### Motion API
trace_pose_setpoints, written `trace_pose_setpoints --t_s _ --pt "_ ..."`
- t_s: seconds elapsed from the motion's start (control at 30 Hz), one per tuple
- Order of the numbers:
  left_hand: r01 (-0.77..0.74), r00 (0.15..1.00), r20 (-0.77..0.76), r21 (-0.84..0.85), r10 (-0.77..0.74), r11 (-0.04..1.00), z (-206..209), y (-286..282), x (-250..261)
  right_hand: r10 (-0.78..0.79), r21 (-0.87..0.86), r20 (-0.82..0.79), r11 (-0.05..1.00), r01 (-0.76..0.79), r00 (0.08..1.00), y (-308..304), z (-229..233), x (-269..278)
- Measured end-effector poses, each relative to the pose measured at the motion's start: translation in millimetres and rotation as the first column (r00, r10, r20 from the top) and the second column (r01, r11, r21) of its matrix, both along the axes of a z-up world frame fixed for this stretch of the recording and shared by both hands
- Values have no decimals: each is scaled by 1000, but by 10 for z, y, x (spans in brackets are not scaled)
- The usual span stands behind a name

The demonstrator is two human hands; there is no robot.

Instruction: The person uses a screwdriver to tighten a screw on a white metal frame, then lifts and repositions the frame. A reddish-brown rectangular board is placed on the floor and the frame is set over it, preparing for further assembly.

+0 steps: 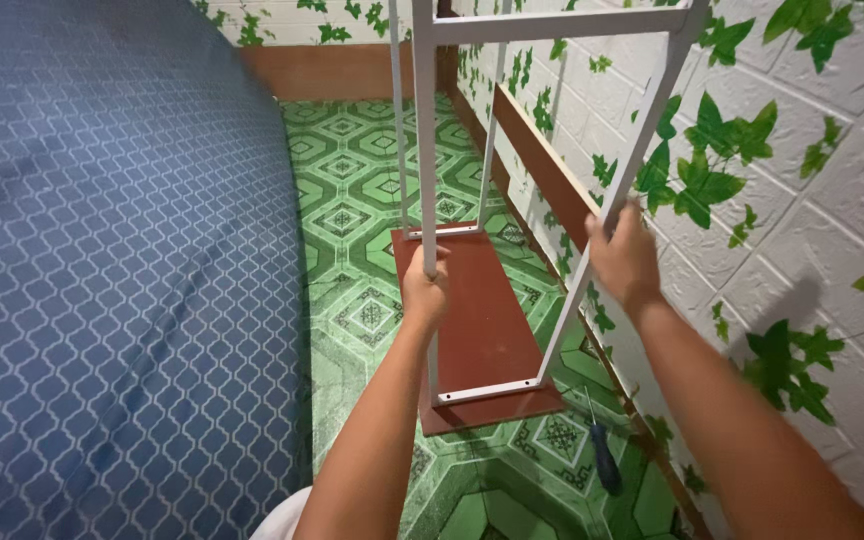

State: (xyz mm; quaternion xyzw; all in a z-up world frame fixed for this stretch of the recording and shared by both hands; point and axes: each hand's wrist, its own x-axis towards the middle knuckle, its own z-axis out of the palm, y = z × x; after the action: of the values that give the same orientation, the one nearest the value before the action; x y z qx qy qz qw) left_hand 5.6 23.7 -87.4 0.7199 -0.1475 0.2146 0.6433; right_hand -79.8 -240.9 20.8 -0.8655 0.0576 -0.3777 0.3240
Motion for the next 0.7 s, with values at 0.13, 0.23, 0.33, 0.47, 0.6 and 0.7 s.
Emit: trace_pose_setpoints --t_s 0.13,0.23,0.33,0.47,0.6,0.7 --pt "15 999 52 -48 -12 999 -36 -25 47 69 97 105 992 -80 992 -102 506 196" --pt "62 997 40 -91 -58 994 -89 -43 98 -29 -108 163 993 47 986 -126 601 319" --pt "36 999 27 -61 -35 997 -79 -51 101 -139 -118 18 983 140 990 -162 583 400" --pt "-97 995 14 124 96 988 152 17 -36 -192 -157 2 969 190 981 -196 558 456" --pt "-97 978 193 68 82 993 721 40 -166 -156 -87 -42 985 152 987 -195 548 470" --pt "-171 891 427 8 151 985 1315 -65 -138 -143 -104 -23 985 139 990 -191 505 477"
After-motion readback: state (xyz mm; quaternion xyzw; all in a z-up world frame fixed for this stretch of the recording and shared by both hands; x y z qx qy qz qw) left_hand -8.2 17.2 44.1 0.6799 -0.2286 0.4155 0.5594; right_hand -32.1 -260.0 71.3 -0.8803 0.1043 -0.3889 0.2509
